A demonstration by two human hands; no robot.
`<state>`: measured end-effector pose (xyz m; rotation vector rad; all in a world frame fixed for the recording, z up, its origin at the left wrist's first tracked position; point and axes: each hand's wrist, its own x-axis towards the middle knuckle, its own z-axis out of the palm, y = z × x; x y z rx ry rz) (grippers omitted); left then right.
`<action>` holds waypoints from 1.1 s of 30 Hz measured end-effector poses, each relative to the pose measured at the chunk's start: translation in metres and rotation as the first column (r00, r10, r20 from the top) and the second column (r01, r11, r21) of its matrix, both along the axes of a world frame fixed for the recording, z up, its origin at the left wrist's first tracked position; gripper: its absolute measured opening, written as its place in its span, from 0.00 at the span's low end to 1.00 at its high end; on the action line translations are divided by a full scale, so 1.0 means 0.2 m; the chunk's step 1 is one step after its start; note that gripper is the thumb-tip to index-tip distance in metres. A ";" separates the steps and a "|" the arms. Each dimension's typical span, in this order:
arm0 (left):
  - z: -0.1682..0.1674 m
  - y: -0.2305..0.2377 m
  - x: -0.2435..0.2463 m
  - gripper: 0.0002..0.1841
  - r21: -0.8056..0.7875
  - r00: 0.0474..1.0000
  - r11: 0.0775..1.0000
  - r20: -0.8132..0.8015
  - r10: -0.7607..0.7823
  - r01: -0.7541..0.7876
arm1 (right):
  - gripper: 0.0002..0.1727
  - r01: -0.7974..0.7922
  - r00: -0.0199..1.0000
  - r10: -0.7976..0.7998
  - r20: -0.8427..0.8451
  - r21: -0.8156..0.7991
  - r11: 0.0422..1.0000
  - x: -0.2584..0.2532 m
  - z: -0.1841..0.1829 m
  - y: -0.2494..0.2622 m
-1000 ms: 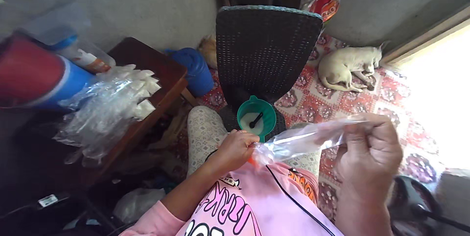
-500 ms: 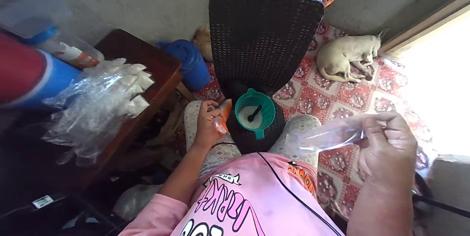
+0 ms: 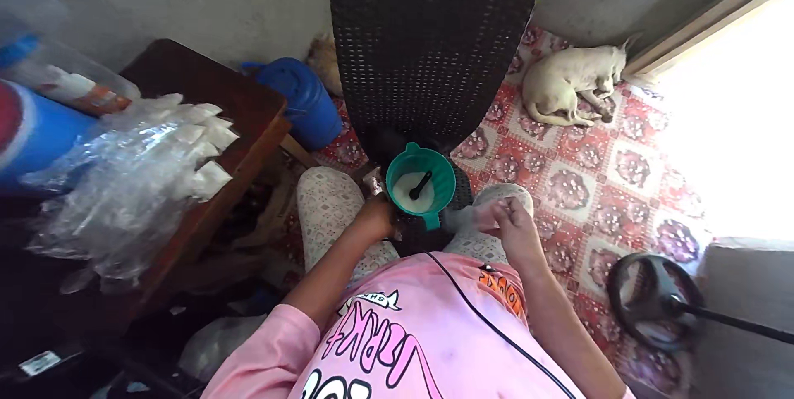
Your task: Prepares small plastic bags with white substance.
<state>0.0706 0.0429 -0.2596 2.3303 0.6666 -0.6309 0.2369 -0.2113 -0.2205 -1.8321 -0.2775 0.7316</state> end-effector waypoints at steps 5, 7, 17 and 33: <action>0.12 0.02 -0.09 0.26 -0.297 0.841 0.852 0.211 0.498 -0.431 | 0.15 0.060 0.989 -0.054 -0.134 0.041 0.997 0.00 -0.02 0.00; 0.15 0.00 -0.08 0.28 -0.598 0.636 0.603 0.193 0.747 -0.527 | 0.15 0.085 0.986 -0.080 -0.147 0.029 0.996 0.01 -0.01 -0.01; 0.10 0.04 0.17 0.29 -0.505 0.662 0.753 0.395 0.637 -0.422 | 0.17 0.043 0.934 -0.013 -0.357 0.075 0.996 -0.10 -0.02 0.06; 0.08 0.13 0.09 0.33 -0.507 0.723 0.766 0.343 0.599 -0.394 | 0.19 -0.401 0.775 0.619 0.130 -0.655 0.640 0.04 -0.38 0.37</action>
